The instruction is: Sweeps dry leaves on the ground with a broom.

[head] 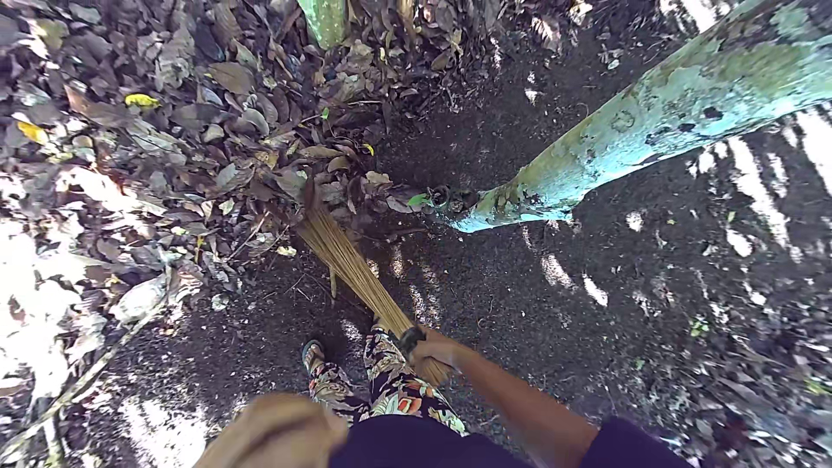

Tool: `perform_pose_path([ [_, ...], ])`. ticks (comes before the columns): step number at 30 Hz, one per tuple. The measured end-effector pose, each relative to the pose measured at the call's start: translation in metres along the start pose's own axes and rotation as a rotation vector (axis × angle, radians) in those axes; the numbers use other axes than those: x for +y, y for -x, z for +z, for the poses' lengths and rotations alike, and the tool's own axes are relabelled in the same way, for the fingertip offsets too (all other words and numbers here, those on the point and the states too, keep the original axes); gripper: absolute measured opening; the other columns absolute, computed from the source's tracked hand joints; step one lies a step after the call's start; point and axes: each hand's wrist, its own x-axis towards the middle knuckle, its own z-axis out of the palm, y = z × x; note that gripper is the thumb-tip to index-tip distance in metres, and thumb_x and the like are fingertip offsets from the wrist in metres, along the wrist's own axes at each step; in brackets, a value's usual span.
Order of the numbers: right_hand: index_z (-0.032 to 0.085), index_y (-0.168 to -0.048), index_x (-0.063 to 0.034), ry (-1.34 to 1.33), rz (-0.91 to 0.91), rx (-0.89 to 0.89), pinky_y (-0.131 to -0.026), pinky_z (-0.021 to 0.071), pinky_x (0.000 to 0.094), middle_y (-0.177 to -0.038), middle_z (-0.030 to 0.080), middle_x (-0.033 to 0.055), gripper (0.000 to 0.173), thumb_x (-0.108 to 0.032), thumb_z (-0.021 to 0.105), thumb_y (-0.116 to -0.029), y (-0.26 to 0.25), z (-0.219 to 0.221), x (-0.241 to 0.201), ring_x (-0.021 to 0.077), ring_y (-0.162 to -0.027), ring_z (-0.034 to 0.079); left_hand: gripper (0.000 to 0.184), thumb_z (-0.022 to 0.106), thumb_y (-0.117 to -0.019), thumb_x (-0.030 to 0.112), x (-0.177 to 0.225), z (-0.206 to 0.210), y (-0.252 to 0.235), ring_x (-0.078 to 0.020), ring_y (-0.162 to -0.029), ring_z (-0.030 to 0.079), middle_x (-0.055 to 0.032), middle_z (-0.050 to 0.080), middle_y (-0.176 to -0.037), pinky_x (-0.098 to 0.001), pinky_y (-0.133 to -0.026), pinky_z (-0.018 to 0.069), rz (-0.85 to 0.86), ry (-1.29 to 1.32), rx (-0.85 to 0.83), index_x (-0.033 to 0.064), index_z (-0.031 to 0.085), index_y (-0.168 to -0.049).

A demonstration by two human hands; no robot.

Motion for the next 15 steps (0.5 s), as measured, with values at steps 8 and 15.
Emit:
perform_pose_path([
  [8,0.025,-0.153,-0.012,-0.303,-0.078,0.265,-0.068,0.0605,0.0445,-0.097,0.066,0.0168,0.079,-0.009,0.07,-0.0873,0.071,-0.015,0.018,0.0268,-0.075,0.069,0.046,0.054,-0.1017,0.018,-0.119,0.007,0.12,-0.0419,-0.116,0.065,-0.0282,0.062,-0.131,-0.0589,-0.101,0.0502,-1.014,-0.267,-0.321,-0.0041,0.053,-0.142],
  [15,0.042,-0.141,-0.0077,-0.266,-0.114,0.043,-0.07,0.058,0.037,-0.091,0.063,0.0105,0.045,-0.015,0.056,-0.0995,-0.081,0.0,-0.1,0.0194,-0.075,0.065,0.043,0.056,-0.1013,0.017,-0.153,0.032,0.169,-0.036,-0.116,0.066,-0.0236,0.065,-0.13,-0.0542,-0.102,0.0514,-1.118,-0.034,-0.238,0.0,0.056,-0.141],
])
